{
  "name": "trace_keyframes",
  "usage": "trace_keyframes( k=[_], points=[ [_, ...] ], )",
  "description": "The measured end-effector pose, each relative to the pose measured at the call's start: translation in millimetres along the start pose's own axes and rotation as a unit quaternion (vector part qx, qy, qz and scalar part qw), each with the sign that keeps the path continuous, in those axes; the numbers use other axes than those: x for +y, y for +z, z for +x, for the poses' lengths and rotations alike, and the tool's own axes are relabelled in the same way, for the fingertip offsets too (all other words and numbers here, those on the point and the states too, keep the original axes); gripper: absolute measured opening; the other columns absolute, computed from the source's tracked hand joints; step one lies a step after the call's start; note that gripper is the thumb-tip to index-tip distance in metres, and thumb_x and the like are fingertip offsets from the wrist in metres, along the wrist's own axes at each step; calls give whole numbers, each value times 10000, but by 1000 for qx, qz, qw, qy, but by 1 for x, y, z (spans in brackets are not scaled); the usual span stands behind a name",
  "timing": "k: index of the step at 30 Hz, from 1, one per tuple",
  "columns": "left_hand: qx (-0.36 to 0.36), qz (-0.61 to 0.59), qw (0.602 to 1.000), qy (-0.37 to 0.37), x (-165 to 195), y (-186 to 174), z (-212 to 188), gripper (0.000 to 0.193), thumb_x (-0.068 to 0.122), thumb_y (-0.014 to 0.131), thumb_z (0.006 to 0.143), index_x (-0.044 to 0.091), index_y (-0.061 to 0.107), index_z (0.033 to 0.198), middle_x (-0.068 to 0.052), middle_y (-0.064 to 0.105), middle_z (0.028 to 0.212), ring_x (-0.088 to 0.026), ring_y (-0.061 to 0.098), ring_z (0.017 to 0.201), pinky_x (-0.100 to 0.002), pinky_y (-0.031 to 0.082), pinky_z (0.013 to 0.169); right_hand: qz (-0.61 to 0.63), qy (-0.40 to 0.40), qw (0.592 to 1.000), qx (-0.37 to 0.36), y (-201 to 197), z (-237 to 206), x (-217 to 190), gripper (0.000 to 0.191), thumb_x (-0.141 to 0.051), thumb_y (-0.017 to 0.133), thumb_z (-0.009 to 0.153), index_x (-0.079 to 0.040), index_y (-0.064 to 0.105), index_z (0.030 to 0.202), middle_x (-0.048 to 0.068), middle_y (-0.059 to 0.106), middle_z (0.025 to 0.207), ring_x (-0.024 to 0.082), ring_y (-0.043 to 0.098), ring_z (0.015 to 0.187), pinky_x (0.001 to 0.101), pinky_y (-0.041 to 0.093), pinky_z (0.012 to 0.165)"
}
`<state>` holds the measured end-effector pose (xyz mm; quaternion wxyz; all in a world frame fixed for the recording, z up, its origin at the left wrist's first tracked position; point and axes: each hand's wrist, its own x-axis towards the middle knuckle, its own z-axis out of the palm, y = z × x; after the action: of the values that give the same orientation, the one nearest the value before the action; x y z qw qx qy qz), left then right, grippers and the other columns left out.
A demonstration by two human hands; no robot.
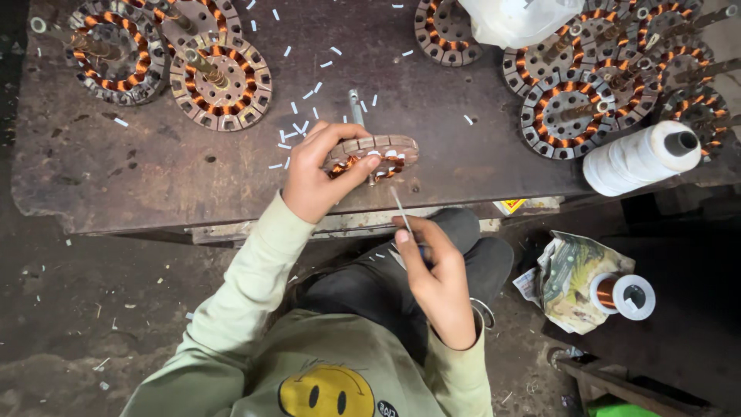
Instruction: The person inserts small white rectangular pieces into slots on circular metal components with copper windings, using a blue-handled screwdriver to press them in. The person handles multiple components, placing some aside and continuing the insertion process.
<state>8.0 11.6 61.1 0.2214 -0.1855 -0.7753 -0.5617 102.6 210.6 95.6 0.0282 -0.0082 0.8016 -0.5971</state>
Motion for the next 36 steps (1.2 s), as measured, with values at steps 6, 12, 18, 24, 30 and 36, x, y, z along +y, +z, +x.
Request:
trace_keyframes(
  k=[6,12,18,24,30,36],
  points=[
    [102,37,994,29,-10,13,-10,344,200,847,881,22,700,1137,-120,702,1055,-254,688,981,-345,548,878,7,11,1000,19,-8,-2,33,261,-209,643,1011,-10,724,1161,-2,628,843,32,466,705,206,381,603],
    [122,-197,965,-123,-39,-3,-2,360,285,799,902,21,716,1131,-33,722,1018,-73,658,926,-286,567,816,51,56,997,23,15,41,97,290,-234,683,927,-49,736,1144,8,637,704,87,425,476,273,298,424],
    [154,-146,972,-95,-57,-7,-10,350,259,810,901,-2,722,1117,-61,750,1009,-74,665,955,-283,556,878,-17,-207,969,133,27,135,132,256,-222,746,1022,-13,707,1163,17,627,736,53,548,664,210,429,621],
    [141,-123,978,-94,-53,-6,-7,390,285,815,895,-16,724,1125,-84,756,1039,-100,687,989,-292,555,904,15,-145,981,126,26,159,118,250,-205,713,1016,-23,698,1186,44,643,759,80,544,613,224,410,567],
    [100,-109,983,-110,-40,-16,-10,471,358,817,867,27,701,1180,-89,750,1098,-136,681,1056,-322,547,952,-132,-209,943,224,27,132,118,269,-226,766,1012,-4,720,1158,62,661,856,123,564,713,276,457,662],
    [123,-50,989,-73,-15,-27,-14,508,367,817,867,63,666,1245,-96,742,1173,-171,700,1117,-333,540,992,-185,-269,915,238,24,115,93,381,-207,784,943,-10,687,1255,62,633,935,123,570,747,282,478,696]
  ],
)
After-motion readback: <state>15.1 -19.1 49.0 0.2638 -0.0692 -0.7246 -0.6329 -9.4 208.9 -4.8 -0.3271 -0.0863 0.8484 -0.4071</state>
